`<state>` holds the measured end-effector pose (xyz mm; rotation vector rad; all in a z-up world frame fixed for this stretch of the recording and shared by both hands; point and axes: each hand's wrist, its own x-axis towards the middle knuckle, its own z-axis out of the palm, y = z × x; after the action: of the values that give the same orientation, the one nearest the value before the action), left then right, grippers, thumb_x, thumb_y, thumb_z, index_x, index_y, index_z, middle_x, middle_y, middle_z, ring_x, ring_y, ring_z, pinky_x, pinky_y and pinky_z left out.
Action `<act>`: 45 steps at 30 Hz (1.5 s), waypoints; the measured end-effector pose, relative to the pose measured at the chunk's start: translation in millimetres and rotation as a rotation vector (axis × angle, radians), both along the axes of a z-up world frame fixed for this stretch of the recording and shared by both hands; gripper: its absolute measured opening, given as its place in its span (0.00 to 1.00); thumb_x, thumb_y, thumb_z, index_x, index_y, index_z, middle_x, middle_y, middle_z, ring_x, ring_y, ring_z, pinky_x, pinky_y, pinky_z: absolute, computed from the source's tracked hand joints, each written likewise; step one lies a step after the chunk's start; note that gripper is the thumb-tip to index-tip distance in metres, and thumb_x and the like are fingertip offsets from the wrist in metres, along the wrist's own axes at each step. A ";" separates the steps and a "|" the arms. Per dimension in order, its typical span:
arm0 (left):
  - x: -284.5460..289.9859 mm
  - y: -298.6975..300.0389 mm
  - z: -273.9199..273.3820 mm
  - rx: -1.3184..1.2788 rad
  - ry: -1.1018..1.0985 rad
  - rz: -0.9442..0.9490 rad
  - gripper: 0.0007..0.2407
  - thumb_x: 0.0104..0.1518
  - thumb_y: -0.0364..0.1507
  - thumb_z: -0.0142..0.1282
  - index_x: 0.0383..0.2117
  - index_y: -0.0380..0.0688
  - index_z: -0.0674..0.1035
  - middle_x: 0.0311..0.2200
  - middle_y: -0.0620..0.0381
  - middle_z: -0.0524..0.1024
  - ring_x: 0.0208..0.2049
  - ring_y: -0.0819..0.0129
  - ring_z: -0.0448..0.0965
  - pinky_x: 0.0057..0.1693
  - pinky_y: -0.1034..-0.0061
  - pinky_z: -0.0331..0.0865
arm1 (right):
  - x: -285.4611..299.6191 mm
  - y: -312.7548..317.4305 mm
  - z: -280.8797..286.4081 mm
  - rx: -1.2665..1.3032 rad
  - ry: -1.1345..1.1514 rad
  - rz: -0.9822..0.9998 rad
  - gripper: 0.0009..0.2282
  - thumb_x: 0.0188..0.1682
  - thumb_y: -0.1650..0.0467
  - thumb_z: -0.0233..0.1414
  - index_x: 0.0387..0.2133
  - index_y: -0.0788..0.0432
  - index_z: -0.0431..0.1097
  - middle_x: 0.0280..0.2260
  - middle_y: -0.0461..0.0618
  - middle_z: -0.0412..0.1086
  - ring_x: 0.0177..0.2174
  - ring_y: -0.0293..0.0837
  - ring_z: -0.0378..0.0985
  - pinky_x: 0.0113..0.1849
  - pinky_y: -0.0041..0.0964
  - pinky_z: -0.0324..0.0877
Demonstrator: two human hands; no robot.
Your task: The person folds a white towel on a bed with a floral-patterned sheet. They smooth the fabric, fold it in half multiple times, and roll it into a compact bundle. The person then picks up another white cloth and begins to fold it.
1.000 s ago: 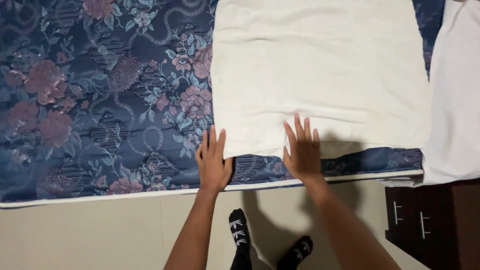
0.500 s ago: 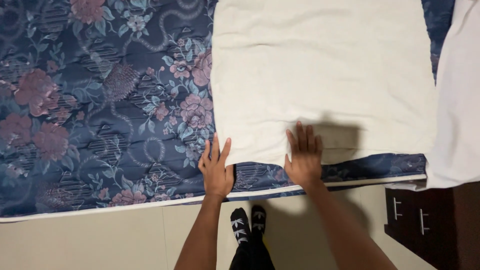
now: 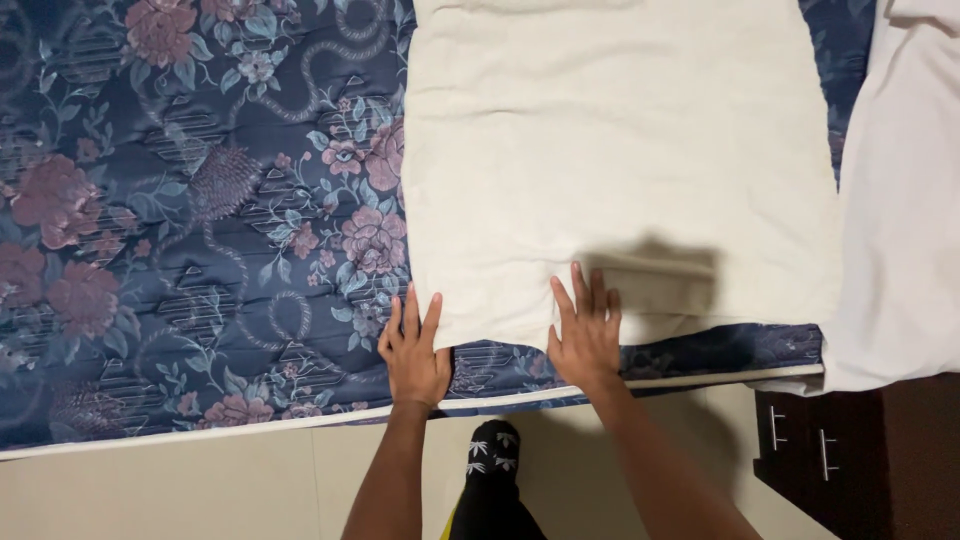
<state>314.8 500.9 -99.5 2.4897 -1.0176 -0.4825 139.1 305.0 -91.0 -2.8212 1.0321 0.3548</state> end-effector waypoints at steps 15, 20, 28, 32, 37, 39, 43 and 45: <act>-1.0 1.8 -2.2 0.002 -0.042 -0.010 0.32 0.53 0.29 0.54 0.69 0.66 0.61 0.74 0.53 0.47 0.73 0.50 0.45 0.69 0.54 0.42 | -0.9 1.5 0.0 -0.002 0.020 -0.009 0.36 0.48 0.61 0.52 0.71 0.46 0.43 0.72 0.53 0.28 0.70 0.57 0.35 0.64 0.61 0.38; -0.8 0.0 -3.1 0.011 -0.066 -0.019 0.32 0.54 0.30 0.54 0.69 0.65 0.61 0.74 0.52 0.47 0.73 0.50 0.45 0.69 0.54 0.42 | -0.2 -0.3 -3.0 0.017 0.059 -0.018 0.36 0.48 0.61 0.51 0.71 0.47 0.42 0.72 0.52 0.27 0.69 0.57 0.34 0.64 0.61 0.37; -4.5 5.7 -4.9 0.017 -0.082 -0.030 0.32 0.53 0.30 0.53 0.70 0.65 0.61 0.74 0.52 0.47 0.73 0.49 0.45 0.69 0.53 0.42 | -6.8 4.9 -5.5 -0.012 -0.003 0.002 0.37 0.47 0.62 0.53 0.71 0.47 0.44 0.72 0.54 0.29 0.70 0.58 0.37 0.64 0.62 0.38; -0.4 0.9 -10.2 -0.021 -0.097 -0.040 0.32 0.55 0.31 0.52 0.70 0.65 0.61 0.74 0.52 0.47 0.74 0.49 0.45 0.70 0.54 0.42 | -4.9 0.6 -5.3 -0.001 -0.071 -0.017 0.37 0.46 0.63 0.54 0.70 0.48 0.45 0.72 0.55 0.32 0.69 0.59 0.39 0.64 0.62 0.39; -1.3 4.9 -9.5 0.005 -0.093 -0.032 0.31 0.55 0.31 0.52 0.70 0.65 0.61 0.74 0.51 0.47 0.74 0.49 0.44 0.69 0.53 0.42 | -3.2 4.1 -2.5 -0.023 -0.050 -0.023 0.38 0.44 0.63 0.55 0.70 0.47 0.46 0.72 0.55 0.36 0.69 0.59 0.41 0.63 0.62 0.40; -1.2 4.3 -10.1 -0.014 -0.098 -0.031 0.31 0.55 0.31 0.52 0.70 0.65 0.61 0.75 0.52 0.47 0.74 0.49 0.44 0.70 0.54 0.42 | -3.2 4.8 -1.1 -0.018 -0.099 -0.017 0.37 0.44 0.63 0.56 0.70 0.49 0.47 0.72 0.55 0.39 0.69 0.59 0.43 0.63 0.62 0.42; -1.6 6.3 -11.7 -0.016 -0.099 -0.047 0.31 0.55 0.31 0.52 0.70 0.64 0.60 0.75 0.52 0.46 0.74 0.49 0.44 0.70 0.53 0.42 | -5.4 6.8 -0.8 -0.051 -0.131 -0.004 0.37 0.44 0.63 0.56 0.70 0.49 0.48 0.72 0.57 0.41 0.68 0.60 0.46 0.63 0.62 0.43; 0.4 5.4 -13.1 -0.026 -0.095 -0.041 0.32 0.54 0.31 0.53 0.70 0.64 0.60 0.75 0.51 0.46 0.74 0.48 0.44 0.69 0.52 0.42 | -5.7 7.0 -0.7 -0.087 -0.143 0.020 0.38 0.44 0.64 0.57 0.70 0.52 0.49 0.72 0.58 0.41 0.68 0.62 0.47 0.63 0.63 0.44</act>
<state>315.2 506.3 -112.5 2.4932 -1.1067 -0.3632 133.4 312.0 -91.7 -2.8851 1.0132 0.1097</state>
